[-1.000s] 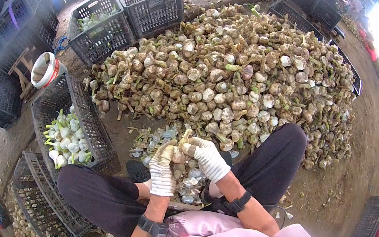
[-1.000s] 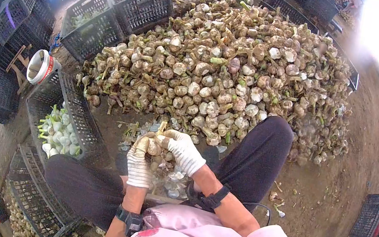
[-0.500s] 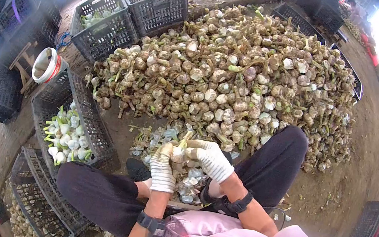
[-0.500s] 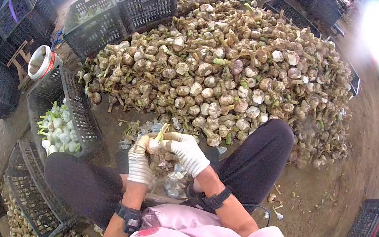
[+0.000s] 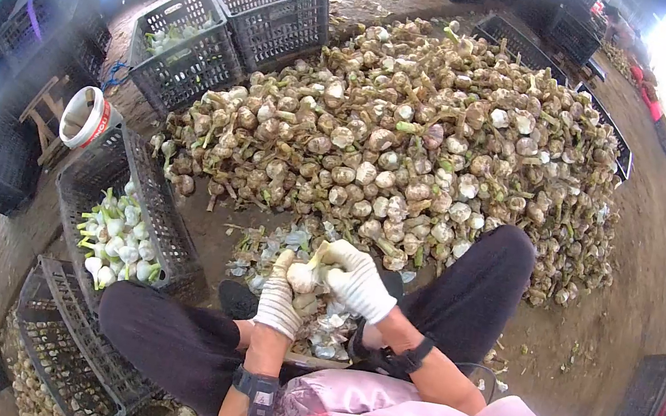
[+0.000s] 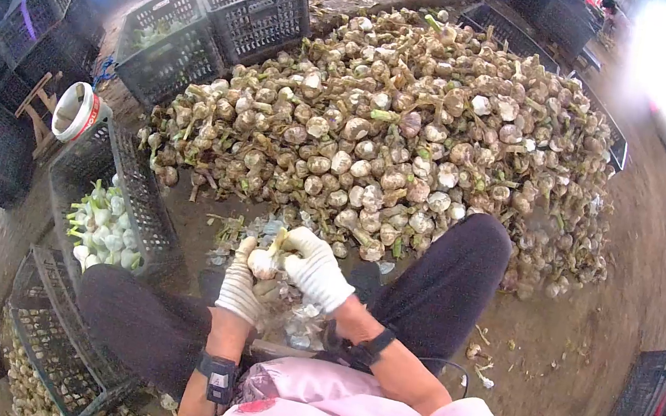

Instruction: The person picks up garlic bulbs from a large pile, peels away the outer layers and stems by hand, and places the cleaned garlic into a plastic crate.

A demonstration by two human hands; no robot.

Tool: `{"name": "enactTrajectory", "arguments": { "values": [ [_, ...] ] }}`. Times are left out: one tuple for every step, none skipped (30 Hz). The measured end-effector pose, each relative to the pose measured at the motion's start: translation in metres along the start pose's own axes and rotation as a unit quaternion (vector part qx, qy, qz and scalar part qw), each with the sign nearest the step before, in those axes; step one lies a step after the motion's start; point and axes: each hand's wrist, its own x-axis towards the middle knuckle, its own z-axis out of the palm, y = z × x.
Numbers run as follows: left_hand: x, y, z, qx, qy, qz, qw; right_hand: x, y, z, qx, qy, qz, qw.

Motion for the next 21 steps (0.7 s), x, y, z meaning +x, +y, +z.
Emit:
{"name": "enactTrajectory", "arguments": {
  "values": [
    [-0.001, 0.0, -0.004, 0.019, 0.008, 0.014, 1.0, -0.004, -0.017, -0.006, 0.172, -0.054, 0.096, 0.979],
    [-0.001, -0.003, -0.004, 0.018, 0.009, 0.014, 1.0, -0.008, -0.029, -0.008, 0.215, -0.071, 0.106, 0.968],
    [-0.001, -0.007, -0.003, 0.046, -0.003, 0.079, 0.996, -0.009, -0.019, -0.005, 0.232, -0.051, 0.132, 0.962],
    [0.001, -0.008, 0.0, 0.074, -0.017, 0.145, 0.986, -0.008, -0.009, -0.003, 0.248, -0.028, 0.155, 0.956],
    [-0.002, -0.009, -0.004, 0.133, -0.067, 0.231, 0.962, -0.007, -0.008, -0.009, 0.248, -0.026, 0.152, 0.956],
    [-0.001, -0.011, -0.003, 0.134, -0.069, 0.232, 0.961, -0.008, -0.007, -0.017, 0.065, -0.052, 0.026, 0.996],
    [-0.001, -0.016, 0.001, 0.284, -0.024, 0.468, 0.837, -0.007, -0.007, -0.022, -0.121, -0.074, -0.101, 0.985],
    [-0.002, -0.019, 0.002, 0.407, 0.024, 0.657, 0.634, -0.005, -0.01, -0.018, -0.12, -0.075, -0.102, 0.985],
    [-0.004, -0.02, -0.003, 0.412, 0.013, 0.666, 0.622, -0.004, -0.017, -0.012, 0.063, -0.05, 0.042, 0.996],
    [-0.001, -0.026, -0.007, 0.339, 0.002, 0.617, 0.71, -0.003, -0.02, -0.009, 0.243, -0.021, 0.184, 0.952],
    [-0.002, -0.022, -0.009, 0.262, -0.034, 0.55, 0.792, -0.002, -0.015, -0.008, 0.14, -0.045, 0.129, 0.981],
    [-0.003, -0.019, -0.01, 0.181, -0.067, 0.471, 0.861, -0.002, -0.012, -0.011, 0.142, -0.042, 0.133, 0.98],
    [-0.006, -0.018, -0.009, 0.13, -0.067, 0.38, 0.913, 0.001, -0.012, -0.017, 0.151, -0.07, 0.134, 0.977],
    [-0.005, -0.012, -0.01, 0.129, -0.066, 0.38, 0.914, 0.004, -0.014, -0.022, 0.157, -0.098, 0.133, 0.974],
    [-0.004, -0.001, -0.016, 0.051, -0.161, 0.22, 0.961, 0.006, -0.016, -0.025, 0.145, -0.113, 0.14, 0.973],
    [-0.003, 0.006, -0.021, -0.03, -0.249, 0.053, 0.967, 0.005, -0.015, -0.024, 0.143, -0.117, 0.142, 0.972],
    [0.009, 0.007, -0.028, -0.027, -0.239, 0.006, 0.97, 0.004, -0.013, -0.023, 0.166, -0.104, 0.124, 0.973],
    [0.015, 0.003, -0.026, -0.028, -0.239, 0.006, 0.971, 0.003, -0.011, -0.021, 0.19, -0.089, 0.105, 0.972],
    [0.02, -0.005, -0.02, 0.05, -0.139, 0.106, 0.983, 0.005, -0.005, -0.021, 0.193, -0.054, 0.194, 0.96],
    [0.023, -0.011, -0.015, 0.128, -0.036, 0.202, 0.97, 0.003, -0.004, -0.019, 0.195, -0.05, 0.194, 0.96],
    [0.02, -0.015, -0.017, 0.154, -0.04, 0.295, 0.942, 0.002, -0.003, -0.016, 0.179, -0.009, 0.177, 0.968]
  ]
}}
